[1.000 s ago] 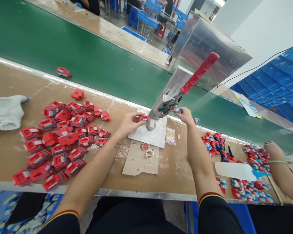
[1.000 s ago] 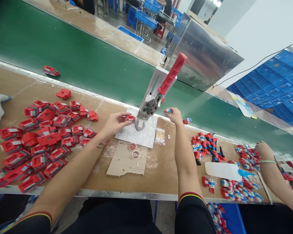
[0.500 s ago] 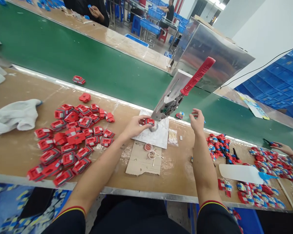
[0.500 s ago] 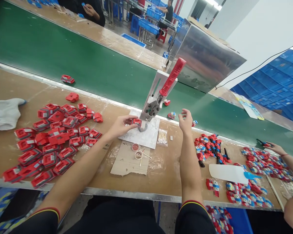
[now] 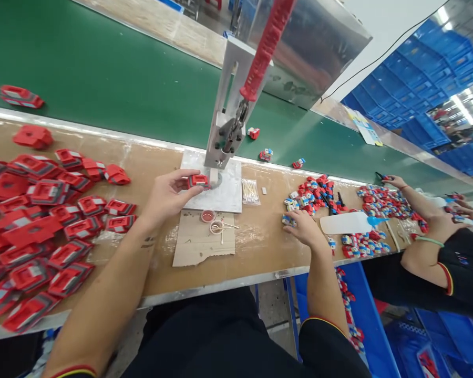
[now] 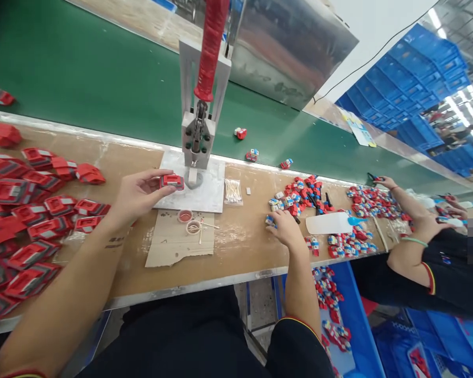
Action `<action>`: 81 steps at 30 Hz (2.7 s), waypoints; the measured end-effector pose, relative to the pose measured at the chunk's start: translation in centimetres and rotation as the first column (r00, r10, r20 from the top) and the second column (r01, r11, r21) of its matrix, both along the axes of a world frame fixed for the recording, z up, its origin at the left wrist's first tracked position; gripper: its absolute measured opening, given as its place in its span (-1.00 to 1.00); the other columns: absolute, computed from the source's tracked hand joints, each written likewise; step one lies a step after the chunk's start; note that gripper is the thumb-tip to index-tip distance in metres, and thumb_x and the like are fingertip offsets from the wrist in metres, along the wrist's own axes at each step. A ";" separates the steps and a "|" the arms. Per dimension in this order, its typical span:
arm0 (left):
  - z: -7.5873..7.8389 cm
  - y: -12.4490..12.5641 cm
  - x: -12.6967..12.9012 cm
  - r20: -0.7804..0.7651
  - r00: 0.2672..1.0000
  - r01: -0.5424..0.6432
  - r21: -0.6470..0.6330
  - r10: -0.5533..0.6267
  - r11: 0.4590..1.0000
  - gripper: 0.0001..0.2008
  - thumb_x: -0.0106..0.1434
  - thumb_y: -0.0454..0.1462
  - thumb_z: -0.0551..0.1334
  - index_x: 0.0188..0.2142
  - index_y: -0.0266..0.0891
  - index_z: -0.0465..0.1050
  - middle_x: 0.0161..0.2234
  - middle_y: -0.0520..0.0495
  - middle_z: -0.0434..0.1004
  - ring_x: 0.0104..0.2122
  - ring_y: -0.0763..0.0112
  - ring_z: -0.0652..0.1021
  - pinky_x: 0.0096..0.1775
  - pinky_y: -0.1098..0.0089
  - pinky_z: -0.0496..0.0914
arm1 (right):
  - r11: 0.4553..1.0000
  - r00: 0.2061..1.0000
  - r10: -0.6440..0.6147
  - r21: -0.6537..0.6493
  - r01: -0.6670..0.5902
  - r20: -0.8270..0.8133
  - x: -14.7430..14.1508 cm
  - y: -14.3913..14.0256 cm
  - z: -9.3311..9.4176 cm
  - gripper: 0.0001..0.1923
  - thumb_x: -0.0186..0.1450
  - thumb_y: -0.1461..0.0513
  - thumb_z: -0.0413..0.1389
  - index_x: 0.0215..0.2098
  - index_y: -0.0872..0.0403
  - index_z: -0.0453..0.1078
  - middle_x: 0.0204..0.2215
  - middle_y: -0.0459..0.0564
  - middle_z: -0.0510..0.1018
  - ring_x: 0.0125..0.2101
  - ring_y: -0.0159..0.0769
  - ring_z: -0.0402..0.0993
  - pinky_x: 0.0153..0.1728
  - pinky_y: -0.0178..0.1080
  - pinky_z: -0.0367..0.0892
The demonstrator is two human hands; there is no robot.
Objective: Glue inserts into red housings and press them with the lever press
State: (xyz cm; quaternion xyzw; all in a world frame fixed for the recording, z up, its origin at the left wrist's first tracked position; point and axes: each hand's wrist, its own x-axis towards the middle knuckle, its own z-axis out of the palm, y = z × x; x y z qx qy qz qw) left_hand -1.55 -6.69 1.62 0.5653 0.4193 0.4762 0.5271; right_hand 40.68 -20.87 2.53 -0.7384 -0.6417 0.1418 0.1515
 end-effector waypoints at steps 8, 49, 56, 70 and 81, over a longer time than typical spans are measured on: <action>0.4 -2.1 1.1 0.164 0.982 0.079 0.097 -0.094 0.992 -0.60 0.17 -0.06 0.53 -0.07 -0.22 0.68 -0.17 -0.17 0.69 -0.20 0.23 0.68 -0.10 0.23 0.62 | 0.974 0.946 0.065 0.228 0.010 -0.317 -6.5 0.5 -0.2 -0.67 0.35 0.00 0.25 0.00 -0.04 0.51 -0.14 0.07 0.68 -0.15 -0.07 0.62 -0.10 0.00 0.56; 0.4 -4.9 2.4 0.095 0.983 0.111 0.375 -0.157 0.921 -0.52 0.57 0.10 -0.05 0.11 -0.13 0.42 -0.08 -0.15 0.49 -0.14 0.29 0.54 -0.04 0.23 0.52 | 0.983 0.500 0.136 0.179 0.039 -0.855 -24.3 5.9 4.4 -0.42 0.27 -0.25 0.29 -0.47 0.02 0.30 -0.71 -0.24 0.40 -0.71 -0.49 0.27 -0.66 -0.39 0.17; -0.8 -4.6 2.6 -0.109 0.992 0.123 0.620 -0.070 0.775 -0.52 0.59 0.06 -0.10 0.23 -0.16 0.28 0.02 -0.25 0.45 -0.02 0.22 0.55 0.00 0.19 0.54 | 0.994 0.471 0.078 0.031 -0.106 -0.879 -23.7 6.2 4.6 -0.39 0.26 -0.28 0.27 -0.47 0.01 0.26 -0.72 -0.24 0.39 -0.71 -0.50 0.23 -0.67 -0.41 0.14; -0.7 -4.2 1.5 -0.157 0.987 0.093 0.466 -0.021 0.880 -0.37 0.27 -0.10 0.45 0.20 -0.11 0.20 -0.09 -0.09 0.55 -0.30 0.35 0.59 -0.21 0.31 0.51 | 0.961 0.554 0.238 0.111 -0.253 -0.798 -22.5 7.6 4.8 -0.44 0.38 -0.27 0.14 -0.35 0.03 0.40 -0.59 -0.20 0.41 -0.64 -0.47 0.31 -0.63 -0.37 0.22; 0.9 3.5 -0.6 -0.450 0.893 0.189 0.398 0.011 0.897 -0.59 0.16 -0.35 0.45 -0.01 -0.17 0.46 0.06 -0.18 0.43 0.00 0.18 0.54 0.05 0.15 0.51 | 0.553 0.768 0.583 0.822 -0.136 -0.266 -17.5 19.9 12.3 -0.29 0.43 -0.13 0.20 0.45 -0.32 0.08 0.19 0.01 0.43 -0.32 -0.40 0.57 -0.40 -0.29 0.48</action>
